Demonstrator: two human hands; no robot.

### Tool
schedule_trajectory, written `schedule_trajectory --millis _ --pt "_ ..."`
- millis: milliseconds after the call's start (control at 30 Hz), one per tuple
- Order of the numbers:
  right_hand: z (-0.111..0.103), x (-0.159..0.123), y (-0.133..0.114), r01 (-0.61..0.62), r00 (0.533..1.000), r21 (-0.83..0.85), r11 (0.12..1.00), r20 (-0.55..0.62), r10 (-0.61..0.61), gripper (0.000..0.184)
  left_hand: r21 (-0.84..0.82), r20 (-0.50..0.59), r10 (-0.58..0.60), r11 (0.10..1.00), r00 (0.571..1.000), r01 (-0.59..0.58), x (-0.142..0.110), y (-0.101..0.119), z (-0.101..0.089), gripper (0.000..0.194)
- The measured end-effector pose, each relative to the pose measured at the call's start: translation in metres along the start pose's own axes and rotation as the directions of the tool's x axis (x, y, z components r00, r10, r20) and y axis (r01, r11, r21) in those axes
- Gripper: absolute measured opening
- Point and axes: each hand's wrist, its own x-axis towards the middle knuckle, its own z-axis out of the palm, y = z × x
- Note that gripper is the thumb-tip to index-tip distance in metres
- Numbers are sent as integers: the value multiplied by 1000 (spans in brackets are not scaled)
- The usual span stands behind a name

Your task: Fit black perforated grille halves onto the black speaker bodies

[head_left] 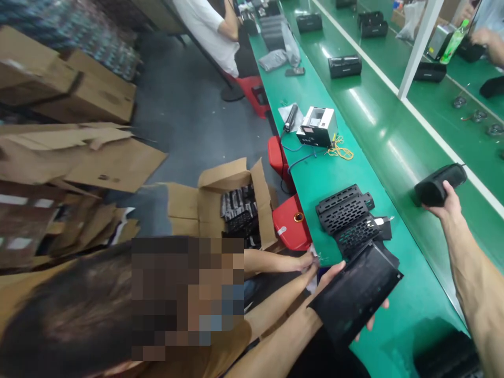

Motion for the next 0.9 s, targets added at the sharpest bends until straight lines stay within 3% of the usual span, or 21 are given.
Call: schedule_trajectory --millis 100,200,300,367,467,567,633,767,900 --pt "-66 -54 -24 11 1000 84 996 22 -13 31 -56 43 28 998 999 -26 8 8 6 100" --pt "-131 -137 -39 213 971 224 951 57 -231 50 -92 54 91 992 994 -86 21 13 16 96" --pt "-163 -218 -29 258 948 297 919 105 -300 84 -121 54 127 985 990 -120 37 11 28 87" --pt "-171 -257 -10 200 962 287 937 126 -244 91 -127 55 122 985 991 -115 48 5 32 82" --pt "-186 -291 23 177 980 213 961 50 -192 76 -154 34 123 981 992 -116 66 -10 24 83" --pt "-211 -310 42 173 984 -7 985 -40 -173 65 -191 44 152 971 987 -141 86 -29 9 84" --pt "-222 -324 38 156 987 -199 968 -16 -162 76 -235 84 184 959 979 -160 99 -40 8 86" --pt "-203 -361 11 219 975 -468 856 67 -212 115 -336 122 274 916 954 -220 114 -59 37 79" --pt "-173 -382 -3 262 952 -706 658 75 -298 126 -293 81 312 915 947 -277 114 -72 76 71"
